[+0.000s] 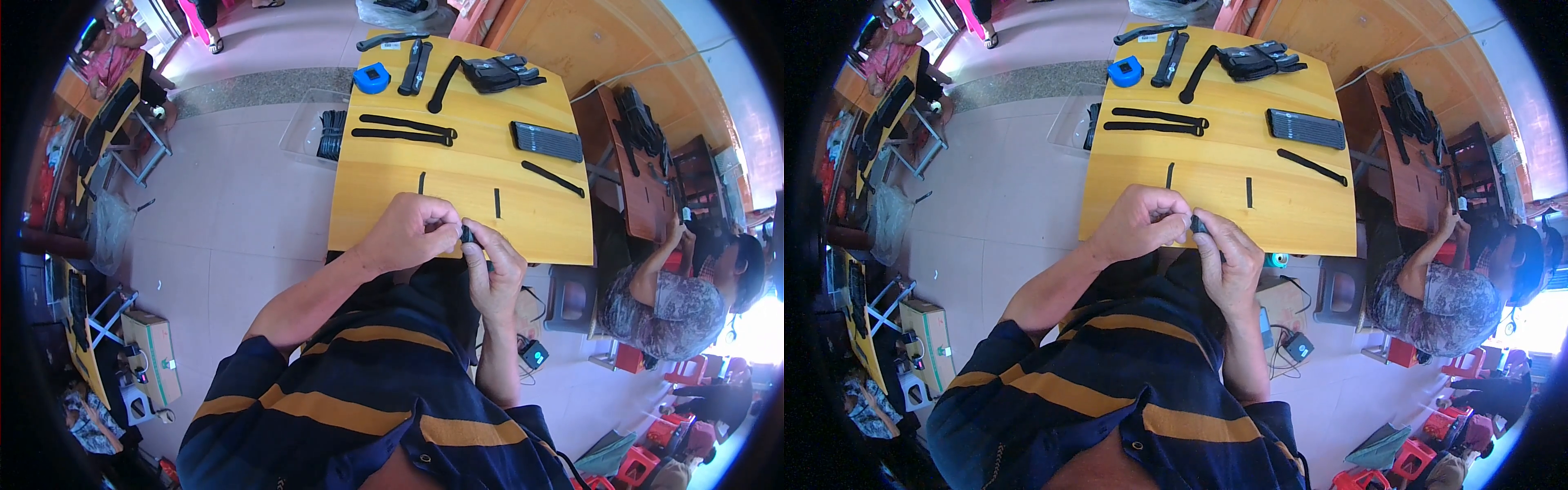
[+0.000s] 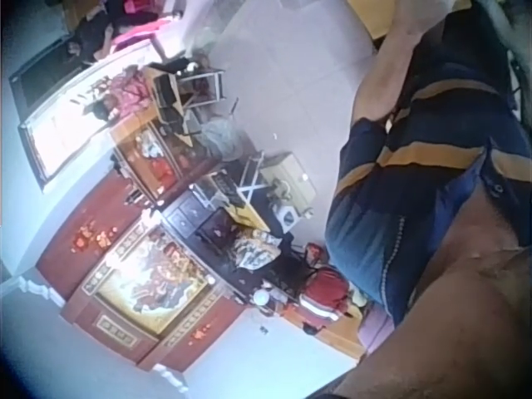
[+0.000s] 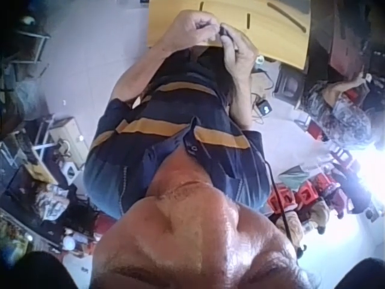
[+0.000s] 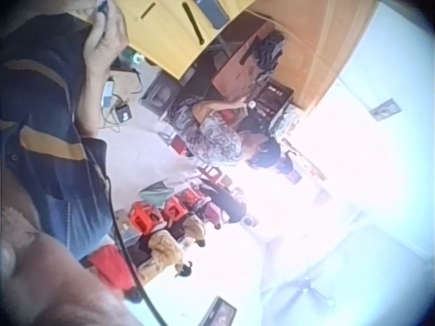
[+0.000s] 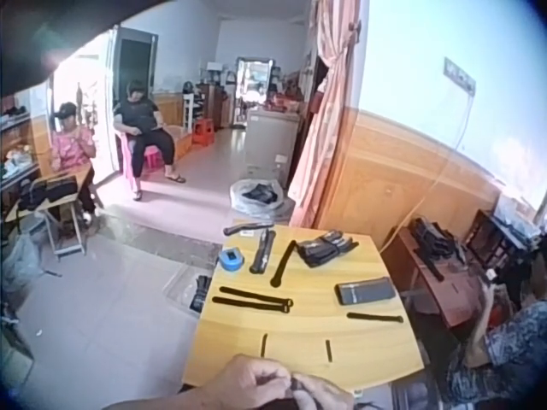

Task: The person is manually assembling or inspecting black straps by attaching small plastic and metal components.

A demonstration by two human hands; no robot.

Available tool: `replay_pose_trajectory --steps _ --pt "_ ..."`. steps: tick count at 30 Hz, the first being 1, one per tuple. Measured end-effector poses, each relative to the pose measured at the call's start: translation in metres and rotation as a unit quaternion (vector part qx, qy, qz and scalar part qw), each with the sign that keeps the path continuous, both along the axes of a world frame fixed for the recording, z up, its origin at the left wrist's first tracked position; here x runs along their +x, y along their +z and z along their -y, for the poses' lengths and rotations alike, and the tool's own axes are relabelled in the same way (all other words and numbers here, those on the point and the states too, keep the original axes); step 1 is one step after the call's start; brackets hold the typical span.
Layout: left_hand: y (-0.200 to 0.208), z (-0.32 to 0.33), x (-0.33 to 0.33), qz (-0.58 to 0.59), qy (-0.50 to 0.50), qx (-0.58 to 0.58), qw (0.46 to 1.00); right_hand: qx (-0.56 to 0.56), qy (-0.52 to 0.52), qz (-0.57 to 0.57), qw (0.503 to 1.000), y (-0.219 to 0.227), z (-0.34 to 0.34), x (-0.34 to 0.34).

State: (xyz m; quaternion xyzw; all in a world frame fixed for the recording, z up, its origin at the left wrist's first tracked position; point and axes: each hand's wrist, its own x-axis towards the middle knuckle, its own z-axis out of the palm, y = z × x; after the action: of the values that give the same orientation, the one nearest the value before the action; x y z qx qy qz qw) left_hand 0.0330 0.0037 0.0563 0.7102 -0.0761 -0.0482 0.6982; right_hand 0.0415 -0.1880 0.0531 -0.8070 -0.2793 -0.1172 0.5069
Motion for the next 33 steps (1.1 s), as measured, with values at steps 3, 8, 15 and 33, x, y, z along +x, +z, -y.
replay_pose_trajectory --steps 3,8,15,33 --pt "0.0005 -0.0018 0.0011 -0.001 -0.011 0.015 1.000 -0.010 0.005 0.006 1.000 -0.0008 0.0009 0.0002" --pt "-0.0004 -0.0025 0.0013 -0.024 -0.017 -0.020 0.999 -0.016 0.014 0.014 1.000 0.0016 0.0008 -0.0003" --pt "0.0016 -0.0024 0.0016 -0.066 -0.027 -0.064 0.995 -0.023 0.017 0.030 0.999 -0.0004 0.0023 0.0002" --pt "0.0006 -0.0035 0.0011 -0.108 -0.028 -0.112 0.987 -0.028 0.021 0.030 0.999 0.0010 0.0020 -0.0004"
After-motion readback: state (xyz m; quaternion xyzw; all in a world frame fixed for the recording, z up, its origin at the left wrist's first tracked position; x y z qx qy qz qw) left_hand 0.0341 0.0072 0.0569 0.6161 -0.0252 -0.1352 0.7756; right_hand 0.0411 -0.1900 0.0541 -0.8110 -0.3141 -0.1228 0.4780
